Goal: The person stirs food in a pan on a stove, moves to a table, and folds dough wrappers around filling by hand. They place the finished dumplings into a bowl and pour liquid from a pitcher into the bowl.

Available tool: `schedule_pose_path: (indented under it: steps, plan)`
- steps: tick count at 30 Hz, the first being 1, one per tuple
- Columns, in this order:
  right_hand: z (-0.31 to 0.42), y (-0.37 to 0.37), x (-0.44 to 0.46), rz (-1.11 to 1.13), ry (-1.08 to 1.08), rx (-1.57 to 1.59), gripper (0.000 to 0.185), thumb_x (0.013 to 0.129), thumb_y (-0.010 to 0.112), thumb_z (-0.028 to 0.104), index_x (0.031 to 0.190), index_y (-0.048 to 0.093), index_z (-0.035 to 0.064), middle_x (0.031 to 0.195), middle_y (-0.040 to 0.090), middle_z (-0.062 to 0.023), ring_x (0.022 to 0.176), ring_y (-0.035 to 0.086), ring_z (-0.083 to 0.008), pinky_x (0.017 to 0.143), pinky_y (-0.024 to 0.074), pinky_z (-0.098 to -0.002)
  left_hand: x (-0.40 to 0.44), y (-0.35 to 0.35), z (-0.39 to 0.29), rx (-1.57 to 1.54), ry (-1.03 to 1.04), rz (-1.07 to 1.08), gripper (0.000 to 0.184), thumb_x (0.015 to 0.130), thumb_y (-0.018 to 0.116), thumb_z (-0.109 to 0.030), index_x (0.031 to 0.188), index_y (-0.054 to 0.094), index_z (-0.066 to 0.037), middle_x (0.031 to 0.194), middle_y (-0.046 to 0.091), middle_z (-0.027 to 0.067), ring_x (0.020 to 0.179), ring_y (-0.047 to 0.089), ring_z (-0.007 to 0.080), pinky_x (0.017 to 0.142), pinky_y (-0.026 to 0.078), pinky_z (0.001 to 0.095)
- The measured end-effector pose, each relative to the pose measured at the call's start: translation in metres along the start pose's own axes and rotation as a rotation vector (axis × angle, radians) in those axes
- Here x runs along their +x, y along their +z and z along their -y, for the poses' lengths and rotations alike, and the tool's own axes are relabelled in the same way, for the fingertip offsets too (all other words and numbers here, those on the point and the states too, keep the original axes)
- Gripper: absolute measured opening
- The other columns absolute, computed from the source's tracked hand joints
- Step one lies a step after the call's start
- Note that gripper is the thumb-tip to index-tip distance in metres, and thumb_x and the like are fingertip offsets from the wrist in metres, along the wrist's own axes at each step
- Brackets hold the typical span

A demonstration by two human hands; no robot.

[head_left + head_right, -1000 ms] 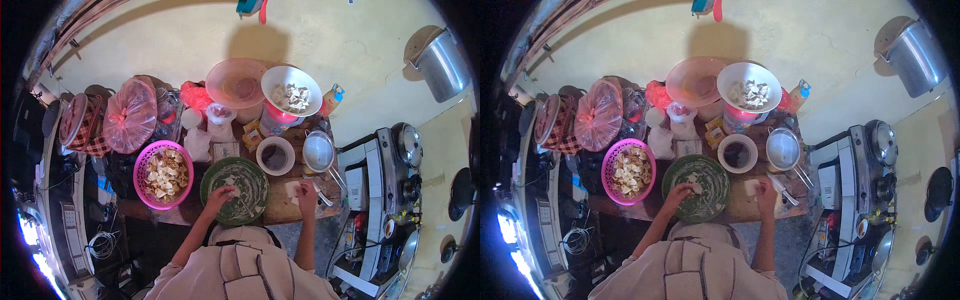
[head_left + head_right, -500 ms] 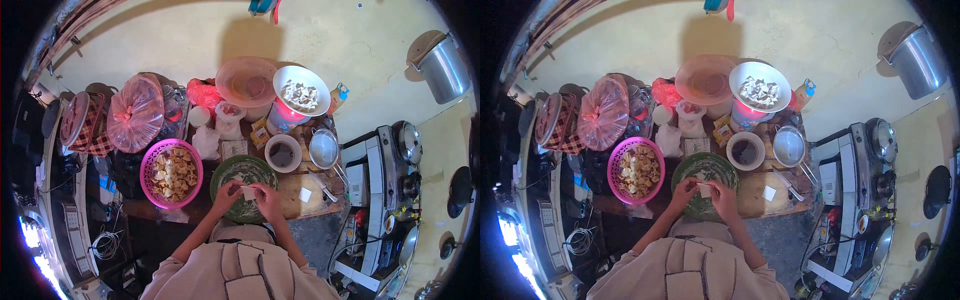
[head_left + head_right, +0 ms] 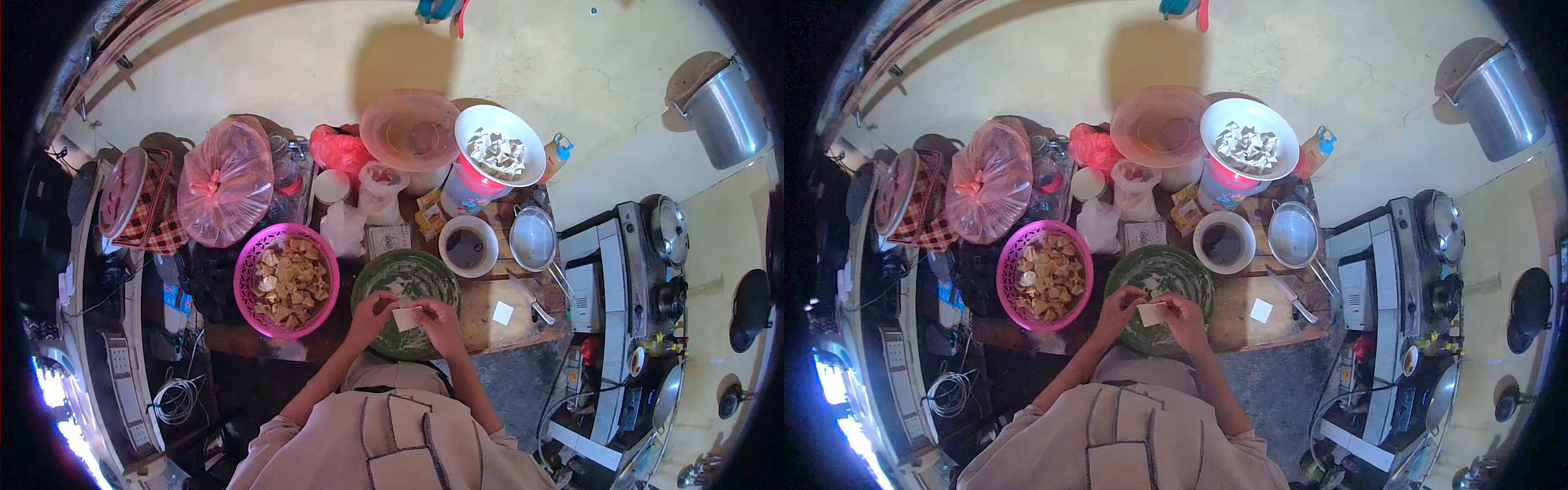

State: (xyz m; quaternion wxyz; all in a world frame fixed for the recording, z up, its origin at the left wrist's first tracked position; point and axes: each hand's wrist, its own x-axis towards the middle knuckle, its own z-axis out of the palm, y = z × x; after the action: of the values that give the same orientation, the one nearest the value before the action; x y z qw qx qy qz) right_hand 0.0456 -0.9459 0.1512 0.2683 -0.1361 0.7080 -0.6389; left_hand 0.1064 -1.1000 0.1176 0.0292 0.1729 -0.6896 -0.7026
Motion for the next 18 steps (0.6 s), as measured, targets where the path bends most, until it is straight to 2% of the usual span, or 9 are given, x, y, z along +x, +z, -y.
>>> schedule_pose_path:
  steps: [1,2,4,8,11,13,14,17,18]
  plan:
    - [0.000,0.000,0.000,0.003,0.029,0.052,0.013,0.081,0.055,0.005,0.092,0.057,-0.0015,0.081,0.060,-0.0048,0.075,0.055,-0.0090,0.068,0.0436,-0.0226,0.000,-0.001,0.000,0.012,-0.012,-0.010,0.015,0.082,0.055,-0.008,0.094,0.055,-0.001,0.081,0.058,0.0030,0.076,0.055,0.0091,0.068,0.044,0.0228]
    - [0.000,0.000,0.001,0.005,0.058,0.104,0.014,0.081,0.055,0.006,0.092,0.057,-0.0019,0.081,0.060,-0.0051,0.075,0.055,-0.0091,0.068,0.0437,-0.0227,0.002,-0.003,0.009,-0.134,-0.038,0.030,0.015,0.082,0.054,-0.008,0.094,0.055,0.000,0.081,0.058,0.0034,0.076,0.055,0.0096,0.068,0.044,0.0230]
    - [-0.014,-0.001,0.006,-0.033,0.041,0.008,0.015,0.081,0.055,0.006,0.094,0.056,-0.0024,0.082,0.060,-0.0056,0.075,0.055,-0.0093,0.068,0.0439,-0.0230,0.005,-0.008,0.023,-0.427,-0.088,0.109,0.015,0.083,0.053,-0.010,0.094,0.055,0.001,0.081,0.058,0.0041,0.077,0.056,0.0106,0.068,0.046,0.0235]
    - [-0.015,0.001,0.011,0.003,0.026,-0.106,0.017,0.081,0.054,0.006,0.096,0.056,-0.0020,0.084,0.059,-0.0058,0.074,0.055,-0.0085,0.067,0.0436,-0.0219,0.000,-0.008,0.017,-0.294,-0.181,0.156,0.015,0.084,0.052,-0.010,0.092,0.054,0.003,0.081,0.059,0.0059,0.074,0.058,0.0123,0.067,0.048,0.0250]
    - [-0.027,-0.002,0.016,-0.025,-0.011,-0.113,0.019,0.080,0.055,0.009,0.096,0.056,-0.0016,0.087,0.059,-0.0086,0.078,0.056,-0.0137,0.069,0.0452,-0.0271,0.000,-0.011,0.018,-0.143,-0.171,0.090,0.014,0.083,0.053,-0.009,0.090,0.054,0.003,0.081,0.060,0.0073,0.071,0.059,0.0124,0.064,0.049,0.0255]
    - [-0.027,-0.007,0.013,-0.109,-0.098,-0.824,0.025,0.076,0.059,0.015,0.096,0.057,-0.0001,0.088,0.058,-0.0105,0.082,0.055,-0.0204,0.070,0.0455,-0.0328,0.000,-0.018,0.010,-0.144,-0.195,-0.022,0.013,0.081,0.055,-0.008,0.088,0.054,0.003,0.080,0.061,0.0081,0.069,0.059,0.0118,0.061,0.049,0.0249]
    - [-0.028,-0.007,0.011,-0.152,-0.141,-1.179,0.028,0.074,0.061,0.017,0.096,0.057,0.0006,0.088,0.057,-0.0114,0.084,0.055,-0.0237,0.071,0.0457,-0.0356,-0.001,-0.022,0.006,-0.027,-0.177,-0.037,0.013,0.080,0.057,-0.008,0.087,0.055,0.003,0.079,0.061,0.0087,0.067,0.059,0.0124,0.059,0.048,0.0252]
    - [-0.035,0.002,0.004,0.092,0.119,-1.512,0.023,0.072,0.055,0.022,0.088,0.063,0.0073,0.094,0.053,-0.0125,0.088,0.049,-0.0303,0.070,0.0427,-0.0395,-0.002,-0.030,0.004,0.244,-0.138,-0.084,0.015,0.076,0.061,-0.011,0.084,0.058,0.001,0.077,0.061,0.0102,0.065,0.059,0.0150,0.057,0.046,0.0272]
    - [-0.044,0.002,0.004,0.083,0.090,-1.515,0.022,0.071,0.054,0.022,0.085,0.063,0.0071,0.094,0.053,-0.0126,0.088,0.049,-0.0297,0.070,0.0420,-0.0393,-0.004,-0.030,0.010,0.280,-0.136,-0.107,0.015,0.074,0.063,-0.012,0.083,0.059,-0.001,0.077,0.060,0.0106,0.066,0.059,0.0162,0.058,0.045,0.0284]
